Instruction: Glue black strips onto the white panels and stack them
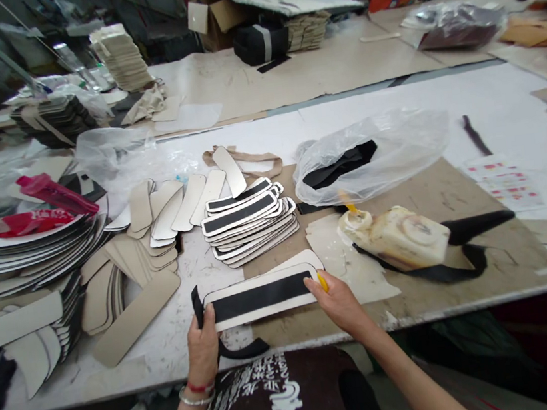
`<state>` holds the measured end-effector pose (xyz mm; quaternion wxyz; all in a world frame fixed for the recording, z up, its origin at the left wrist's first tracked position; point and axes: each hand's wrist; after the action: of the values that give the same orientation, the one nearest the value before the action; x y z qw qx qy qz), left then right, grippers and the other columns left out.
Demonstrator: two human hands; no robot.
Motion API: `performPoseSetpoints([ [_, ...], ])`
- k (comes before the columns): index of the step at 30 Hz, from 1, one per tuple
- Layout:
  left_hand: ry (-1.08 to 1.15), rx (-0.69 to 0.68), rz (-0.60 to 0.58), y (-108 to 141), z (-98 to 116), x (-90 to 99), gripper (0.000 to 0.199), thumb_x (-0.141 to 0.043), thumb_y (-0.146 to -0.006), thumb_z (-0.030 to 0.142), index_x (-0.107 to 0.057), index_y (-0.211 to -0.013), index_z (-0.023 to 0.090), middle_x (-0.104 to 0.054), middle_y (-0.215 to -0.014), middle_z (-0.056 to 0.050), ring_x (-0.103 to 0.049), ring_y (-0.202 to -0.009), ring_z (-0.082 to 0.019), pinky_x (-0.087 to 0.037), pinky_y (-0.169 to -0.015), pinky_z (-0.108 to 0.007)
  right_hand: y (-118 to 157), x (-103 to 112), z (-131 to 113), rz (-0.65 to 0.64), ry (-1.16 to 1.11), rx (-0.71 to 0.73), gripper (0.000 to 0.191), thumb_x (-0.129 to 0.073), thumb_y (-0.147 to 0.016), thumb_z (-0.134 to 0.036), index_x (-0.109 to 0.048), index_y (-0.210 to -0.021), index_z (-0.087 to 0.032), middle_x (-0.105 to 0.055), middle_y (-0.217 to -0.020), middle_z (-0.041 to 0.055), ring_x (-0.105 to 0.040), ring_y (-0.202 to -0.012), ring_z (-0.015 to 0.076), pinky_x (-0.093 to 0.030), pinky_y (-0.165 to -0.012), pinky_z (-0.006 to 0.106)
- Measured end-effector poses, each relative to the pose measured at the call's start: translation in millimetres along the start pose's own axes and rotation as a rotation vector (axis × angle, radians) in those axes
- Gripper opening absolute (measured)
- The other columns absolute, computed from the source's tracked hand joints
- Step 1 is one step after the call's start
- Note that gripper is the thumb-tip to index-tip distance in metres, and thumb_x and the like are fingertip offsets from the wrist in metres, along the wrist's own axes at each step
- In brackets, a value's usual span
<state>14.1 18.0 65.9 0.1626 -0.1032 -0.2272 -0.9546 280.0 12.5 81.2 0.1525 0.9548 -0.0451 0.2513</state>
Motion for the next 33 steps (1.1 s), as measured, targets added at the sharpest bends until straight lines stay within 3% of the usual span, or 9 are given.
performPoseSetpoints([
  [5, 0.147, 0.103, 0.003, 2, 3, -3.2, 0.045, -0.055, -0.071, 0.046, -0.056, -0.103, 0.015, -0.063, -0.095, -0.008, -0.058, -0.086, -0.018, -0.045, -0.072, -0.025, 1, 2, -7, -0.078, -0.322, -0.193, 0.033, -0.048, -0.072, -0.051, -0.041, -0.069, -0.019, -0.034, -0.054, -0.0063, -0.029, -0.045, 0.0072, -0.027, -0.041, 0.020],
  [9, 0.270, 0.287, 0.047, 7, 8, -10.0, 0.043, -0.059, -0.066, 0.046, -0.059, -0.091, 0.011, -0.062, -0.070, -0.004, -0.055, -0.057, -0.013, -0.042, -0.046, -0.022, 1, 3, -9, -0.176, -0.613, -0.281, 0.035, -0.054, -0.069, -0.050, -0.037, -0.067, -0.019, -0.029, -0.051, -0.0089, -0.020, -0.041, 0.0036, -0.019, -0.037, 0.017],
  [12, 0.291, 0.322, 0.025, 8, 11, -11.2, 0.041, -0.061, -0.064, 0.047, -0.059, -0.082, 0.010, -0.055, -0.056, 0.000, -0.046, -0.045, -0.009, -0.035, -0.039, -0.020, -1, 3, -6, -0.208, -0.665, -0.294, 0.035, -0.056, -0.070, -0.049, -0.036, -0.067, -0.019, -0.028, -0.050, -0.0098, -0.020, -0.040, 0.0027, -0.018, -0.038, 0.016],
  [17, 0.266, 0.274, 0.005, -1, 14, -8.3, 0.040, -0.058, -0.064, 0.051, -0.056, -0.071, 0.012, -0.051, -0.052, 0.001, -0.042, -0.044, -0.007, -0.033, -0.040, -0.019, -17, -2, -12, -0.141, -0.565, -0.337, 0.037, -0.056, -0.068, -0.050, -0.035, -0.064, -0.019, -0.028, -0.047, -0.0104, -0.021, -0.038, 0.0021, -0.015, -0.036, 0.016],
  [22, 0.263, 0.188, -0.089, -28, 28, -3.5, 0.042, -0.053, -0.066, 0.055, -0.045, -0.055, 0.015, -0.038, -0.042, 0.005, -0.032, -0.039, -0.005, -0.025, -0.037, -0.018, -54, -10, -36, -0.096, -0.576, -0.308, 0.040, -0.059, -0.065, -0.049, -0.032, -0.063, -0.020, -0.025, -0.044, -0.0120, -0.019, -0.035, 0.0010, -0.011, -0.035, 0.016],
  [27, 0.290, 0.133, -0.164, -64, 56, -3.6, 0.042, -0.052, -0.066, 0.056, -0.042, -0.059, 0.015, -0.038, -0.044, 0.006, -0.032, -0.039, -0.005, -0.023, -0.037, -0.018, -98, -18, -55, -0.021, -0.694, -0.256, 0.042, -0.052, -0.068, -0.057, -0.031, -0.064, -0.021, -0.028, -0.041, -0.0111, -0.023, -0.034, 0.0023, -0.015, -0.033, 0.015],
  [33, 0.241, 0.034, -0.151, -107, 95, -24.2, 0.043, -0.051, -0.065, 0.058, -0.043, -0.064, 0.016, -0.039, -0.046, 0.005, -0.033, -0.039, -0.005, -0.025, -0.036, -0.018, -140, -16, -67, 0.122, -0.822, -0.153, 0.043, -0.051, -0.068, -0.060, -0.036, -0.065, -0.020, -0.035, -0.049, -0.0086, -0.029, -0.037, 0.0031, -0.021, -0.031, 0.014],
])
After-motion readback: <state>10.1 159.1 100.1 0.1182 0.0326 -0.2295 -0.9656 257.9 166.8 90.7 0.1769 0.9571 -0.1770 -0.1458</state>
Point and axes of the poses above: each hand's wrist, its own y-axis away from the middle knuckle, its own x-axis out of the back of the hand, z = x × y
